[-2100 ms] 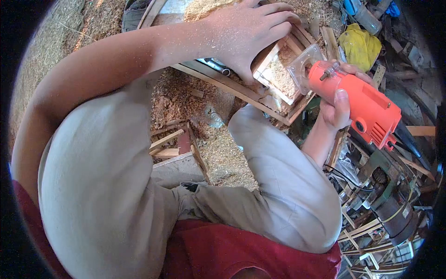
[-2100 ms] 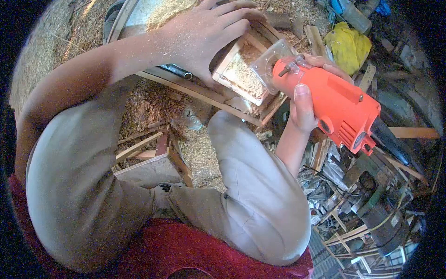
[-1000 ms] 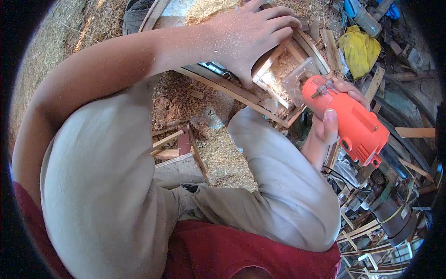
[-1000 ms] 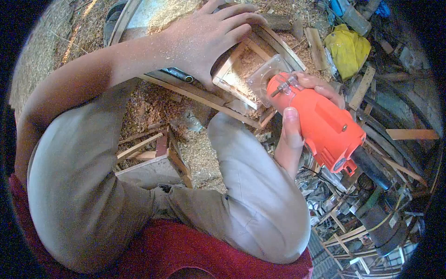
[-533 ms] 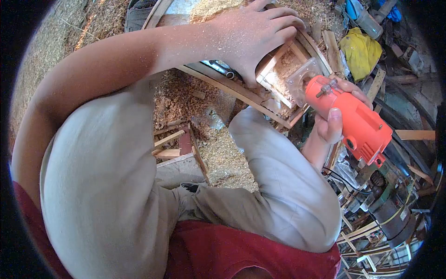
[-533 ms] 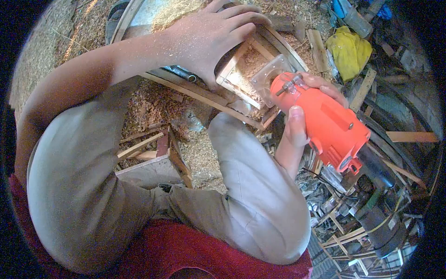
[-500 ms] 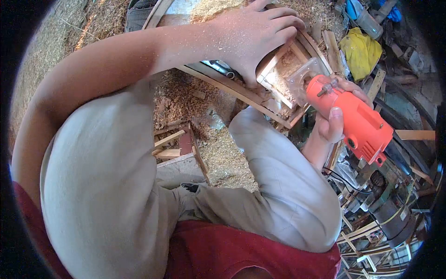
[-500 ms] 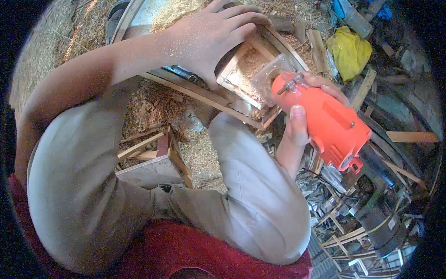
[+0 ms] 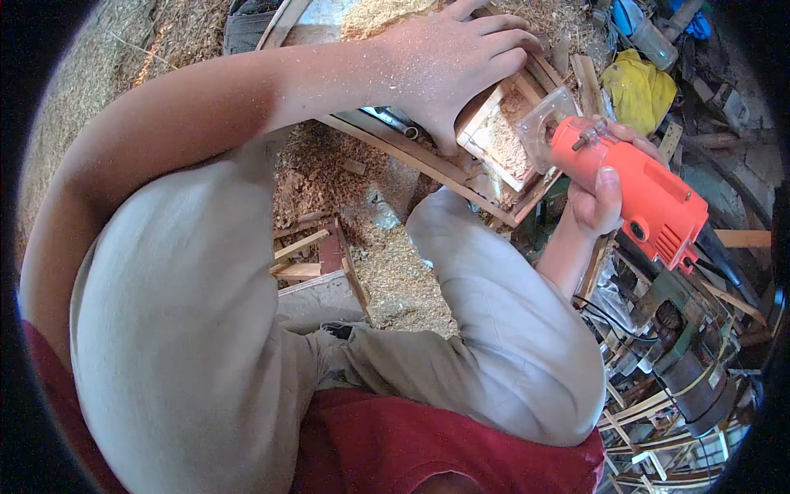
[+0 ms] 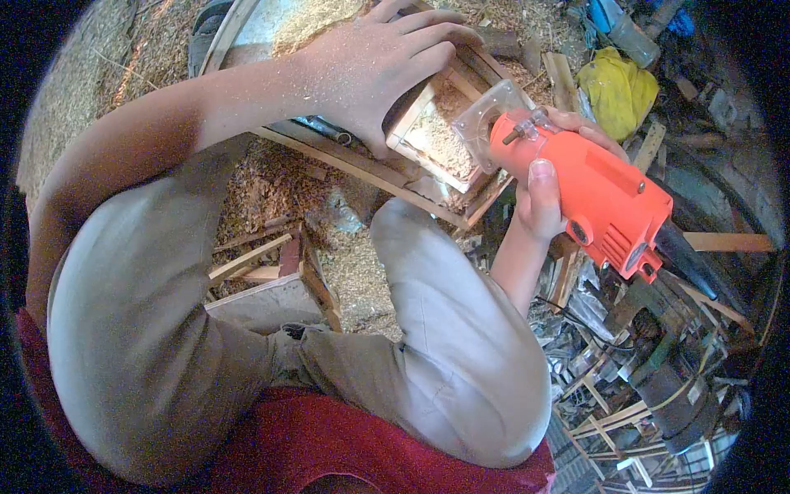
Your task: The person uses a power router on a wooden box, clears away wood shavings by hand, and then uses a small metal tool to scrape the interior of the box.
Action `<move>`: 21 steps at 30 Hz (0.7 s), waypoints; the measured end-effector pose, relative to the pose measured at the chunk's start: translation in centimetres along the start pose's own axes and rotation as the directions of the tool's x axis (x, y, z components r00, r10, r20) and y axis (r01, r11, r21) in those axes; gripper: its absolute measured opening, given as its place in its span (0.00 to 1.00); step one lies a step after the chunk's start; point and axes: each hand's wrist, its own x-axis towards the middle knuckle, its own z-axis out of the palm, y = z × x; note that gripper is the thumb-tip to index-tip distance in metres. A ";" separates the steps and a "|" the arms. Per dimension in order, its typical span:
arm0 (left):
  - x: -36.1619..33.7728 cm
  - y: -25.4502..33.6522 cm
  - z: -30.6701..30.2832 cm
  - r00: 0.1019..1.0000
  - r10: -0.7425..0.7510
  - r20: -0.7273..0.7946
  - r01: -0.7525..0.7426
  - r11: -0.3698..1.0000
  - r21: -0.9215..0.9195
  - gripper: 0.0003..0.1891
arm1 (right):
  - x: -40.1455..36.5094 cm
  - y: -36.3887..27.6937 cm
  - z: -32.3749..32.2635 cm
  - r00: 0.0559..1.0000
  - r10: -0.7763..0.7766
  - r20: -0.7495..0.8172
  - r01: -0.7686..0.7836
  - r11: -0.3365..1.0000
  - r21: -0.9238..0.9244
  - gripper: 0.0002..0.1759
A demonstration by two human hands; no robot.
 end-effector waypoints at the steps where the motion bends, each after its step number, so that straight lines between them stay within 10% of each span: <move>1: 0.0 0.1 0.0 1.000 -0.005 0.007 0.005 1.000 0.006 0.57 | 0.1 0.0 0.0 1.000 -0.001 0.000 0.001 1.000 -0.002 0.31; 21: 0.0 0.6 -0.3 0.999 -0.004 0.049 0.001 0.998 0.056 0.58 | -1.0 -0.7 -1.3 0.999 0.014 0.045 -0.013 1.000 -0.026 0.32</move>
